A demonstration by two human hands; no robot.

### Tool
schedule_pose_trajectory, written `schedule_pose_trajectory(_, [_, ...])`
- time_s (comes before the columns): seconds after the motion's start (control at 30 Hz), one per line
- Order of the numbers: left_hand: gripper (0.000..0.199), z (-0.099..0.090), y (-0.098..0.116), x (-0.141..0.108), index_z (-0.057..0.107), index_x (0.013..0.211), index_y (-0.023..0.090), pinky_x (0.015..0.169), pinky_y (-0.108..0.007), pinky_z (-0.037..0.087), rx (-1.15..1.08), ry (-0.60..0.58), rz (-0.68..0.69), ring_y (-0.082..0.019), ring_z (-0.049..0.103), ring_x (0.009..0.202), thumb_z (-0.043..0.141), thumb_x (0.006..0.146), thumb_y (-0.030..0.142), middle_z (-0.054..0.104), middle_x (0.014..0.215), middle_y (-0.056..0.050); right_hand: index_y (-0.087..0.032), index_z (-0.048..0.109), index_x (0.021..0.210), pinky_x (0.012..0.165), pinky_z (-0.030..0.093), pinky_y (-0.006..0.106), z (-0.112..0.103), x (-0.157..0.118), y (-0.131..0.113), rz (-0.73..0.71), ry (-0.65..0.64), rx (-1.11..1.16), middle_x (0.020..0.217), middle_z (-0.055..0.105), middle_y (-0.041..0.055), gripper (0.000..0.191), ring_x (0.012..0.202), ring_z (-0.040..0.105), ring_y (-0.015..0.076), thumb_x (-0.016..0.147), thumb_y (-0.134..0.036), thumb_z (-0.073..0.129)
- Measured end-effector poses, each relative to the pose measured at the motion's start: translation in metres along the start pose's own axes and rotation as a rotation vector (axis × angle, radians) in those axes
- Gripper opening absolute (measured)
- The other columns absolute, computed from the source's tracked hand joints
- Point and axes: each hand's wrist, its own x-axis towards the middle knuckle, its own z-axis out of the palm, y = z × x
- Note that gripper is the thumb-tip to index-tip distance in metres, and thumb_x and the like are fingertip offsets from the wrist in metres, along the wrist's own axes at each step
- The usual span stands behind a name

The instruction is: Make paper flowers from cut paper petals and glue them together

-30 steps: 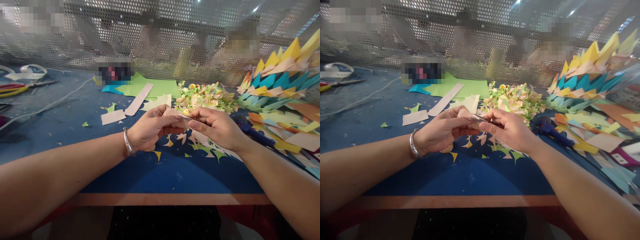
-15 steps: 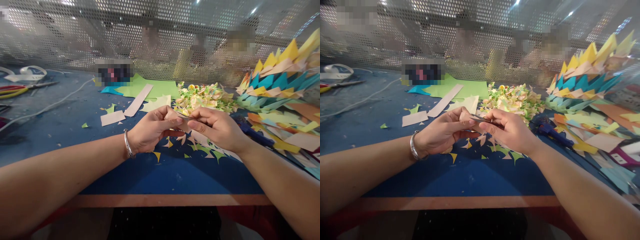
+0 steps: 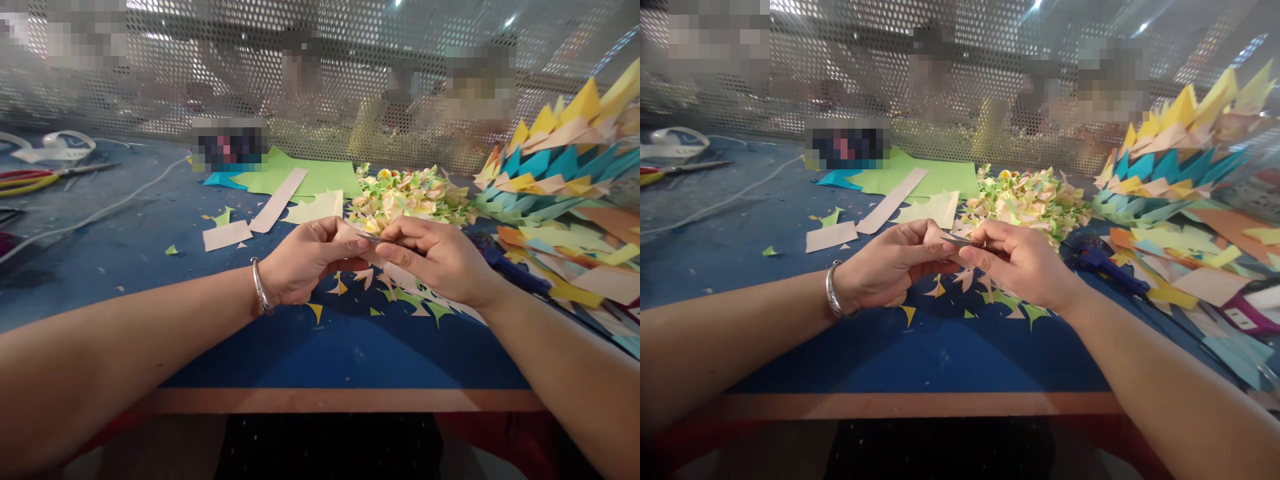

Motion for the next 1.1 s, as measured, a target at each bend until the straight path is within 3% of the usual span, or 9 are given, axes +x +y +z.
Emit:
schedule_pose_trajectory(0.3, [0.008,-0.006,0.004,0.0,0.069,0.074,0.012,0.077,-0.028,0.056,0.087,-0.026,-0.01,-0.015,0.07,0.081,0.075,0.078,0.016,0.074,0.083,-0.004,-0.019,0.063,0.084,0.054,0.04,0.022,-0.001,0.0,0.004,-0.013,0.019,-0.058,0.07,0.059,-0.0014,0.03,0.059,0.051,0.0089,0.091,-0.048,0.064])
schedule_pose_trajectory(0.57, [0.011,-0.009,0.009,-0.001,0.069,0.068,0.016,0.068,-0.024,0.056,0.261,0.05,0.043,-0.014,0.072,0.076,0.075,0.076,0.019,0.074,0.076,-0.002,-0.02,0.062,0.082,0.052,0.04,0.022,-0.003,0.0,0.004,-0.011,0.017,-0.088,0.068,0.059,-0.0021,0.028,0.057,0.053,0.0088,0.091,-0.047,0.064])
schedule_pose_trajectory(0.67, [0.011,-0.009,0.008,0.0,0.068,0.071,0.015,0.069,-0.023,0.056,0.299,0.054,0.017,-0.016,0.073,0.08,0.075,0.076,0.022,0.076,0.082,-0.004,-0.021,0.063,0.082,0.053,0.041,0.022,-0.003,0.0,0.003,-0.009,0.013,-0.071,0.069,0.061,-0.0017,0.029,0.059,0.055,0.0096,0.091,-0.048,0.065])
schedule_pose_trajectory(0.87, [0.014,-0.01,0.007,0.001,0.066,0.07,0.014,0.064,-0.023,0.055,0.265,0.04,0.062,-0.012,0.07,0.067,0.076,0.076,0.023,0.073,0.075,-0.003,-0.022,0.063,0.086,0.057,0.044,0.025,-0.004,-0.001,0.003,0.045,-0.023,-0.045,0.075,0.065,0.0002,0.03,0.066,0.061,0.0136,0.089,-0.053,0.065])
schedule_pose_trajectory(1.1, [0.016,-0.012,0.006,0.001,0.068,0.074,0.014,0.066,-0.024,0.055,0.35,0.036,0.082,-0.014,0.072,0.072,0.076,0.078,0.028,0.076,0.082,-0.006,-0.023,0.064,0.084,0.056,0.044,0.026,-0.004,-0.001,0.001,0.062,-0.016,-0.039,0.073,0.064,0.0006,0.033,0.065,0.059,0.0141,0.088,-0.055,0.065])
